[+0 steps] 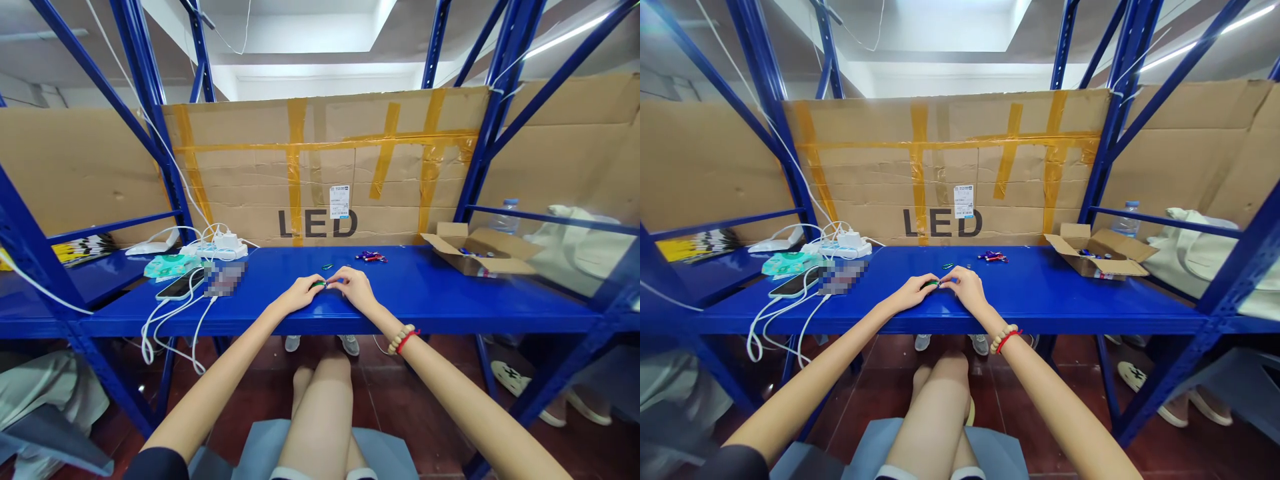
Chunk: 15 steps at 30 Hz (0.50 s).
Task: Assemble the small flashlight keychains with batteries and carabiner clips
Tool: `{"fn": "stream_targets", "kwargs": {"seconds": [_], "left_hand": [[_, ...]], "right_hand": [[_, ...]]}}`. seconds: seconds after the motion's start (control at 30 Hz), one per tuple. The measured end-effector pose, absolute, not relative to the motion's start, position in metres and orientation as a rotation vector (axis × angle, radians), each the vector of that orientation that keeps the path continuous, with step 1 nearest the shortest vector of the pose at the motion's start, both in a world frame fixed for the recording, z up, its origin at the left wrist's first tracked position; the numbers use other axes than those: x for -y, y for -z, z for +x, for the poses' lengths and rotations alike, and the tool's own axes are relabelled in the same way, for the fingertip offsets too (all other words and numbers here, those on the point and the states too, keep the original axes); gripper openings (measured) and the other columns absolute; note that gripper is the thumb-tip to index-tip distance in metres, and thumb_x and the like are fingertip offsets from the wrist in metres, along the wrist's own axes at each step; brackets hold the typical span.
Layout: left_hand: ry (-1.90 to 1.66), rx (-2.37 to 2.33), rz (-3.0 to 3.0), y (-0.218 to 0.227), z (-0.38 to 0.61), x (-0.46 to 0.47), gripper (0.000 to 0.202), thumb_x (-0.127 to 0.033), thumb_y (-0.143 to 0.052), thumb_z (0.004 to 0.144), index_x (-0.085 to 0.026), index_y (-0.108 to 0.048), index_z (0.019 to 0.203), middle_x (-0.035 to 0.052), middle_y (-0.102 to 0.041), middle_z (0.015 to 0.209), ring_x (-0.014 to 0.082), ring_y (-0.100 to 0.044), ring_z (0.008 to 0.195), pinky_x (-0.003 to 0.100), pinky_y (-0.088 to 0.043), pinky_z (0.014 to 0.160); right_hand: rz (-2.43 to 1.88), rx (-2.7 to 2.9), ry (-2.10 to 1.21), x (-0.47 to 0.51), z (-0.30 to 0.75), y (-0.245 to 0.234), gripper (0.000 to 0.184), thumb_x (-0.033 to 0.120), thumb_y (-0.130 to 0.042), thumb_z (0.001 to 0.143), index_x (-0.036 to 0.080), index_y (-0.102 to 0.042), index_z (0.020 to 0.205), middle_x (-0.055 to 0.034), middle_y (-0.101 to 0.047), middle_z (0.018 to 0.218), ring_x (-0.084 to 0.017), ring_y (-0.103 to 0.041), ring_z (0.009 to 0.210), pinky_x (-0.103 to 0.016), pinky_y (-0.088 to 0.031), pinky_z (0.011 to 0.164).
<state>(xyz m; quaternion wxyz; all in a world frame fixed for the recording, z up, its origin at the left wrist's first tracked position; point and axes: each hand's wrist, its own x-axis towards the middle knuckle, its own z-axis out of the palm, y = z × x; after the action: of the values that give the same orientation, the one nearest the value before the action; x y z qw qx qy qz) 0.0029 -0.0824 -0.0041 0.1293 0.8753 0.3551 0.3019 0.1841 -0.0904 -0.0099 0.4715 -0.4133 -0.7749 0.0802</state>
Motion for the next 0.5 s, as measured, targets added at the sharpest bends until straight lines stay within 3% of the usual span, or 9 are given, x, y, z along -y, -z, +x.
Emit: {"fn": "stream_targets", "kwargs": {"seconds": [0.17, 0.5], "left_hand": [[-0.872, -1.042, 2.571, 0.005, 0.0037, 0.0823, 0.022, -0.024, -0.042, 0.088, -0.016, -0.061, 0.093, 0.0053, -0.067, 0.098, 0.0164, -0.061, 0.089, 0.025, -0.044, 0.082], [-0.927, -1.01, 2.625, 0.0009, 0.0048, 0.0872, 0.023, -0.025, -0.041, 0.089, -0.016, -0.063, 0.092, 0.0041, -0.069, 0.088, 0.0156, -0.063, 0.08, 0.023, -0.044, 0.072]], "right_hand": [[-0.992, 1.887, -0.225, 0.0908, 0.185, 0.0094, 0.027, 0.042, -0.06, 0.077, 0.019, -0.071, 0.07, -0.0021, -0.064, 0.077, -0.007, -0.048, 0.044, -0.024, -0.039, 0.053], [-0.903, 1.836, -0.319, 0.0837, 0.1862, 0.015, 0.027, 0.043, -0.061, 0.075, 0.018, -0.07, 0.069, -0.0016, -0.062, 0.077, -0.006, -0.047, 0.04, -0.024, -0.038, 0.048]]}}
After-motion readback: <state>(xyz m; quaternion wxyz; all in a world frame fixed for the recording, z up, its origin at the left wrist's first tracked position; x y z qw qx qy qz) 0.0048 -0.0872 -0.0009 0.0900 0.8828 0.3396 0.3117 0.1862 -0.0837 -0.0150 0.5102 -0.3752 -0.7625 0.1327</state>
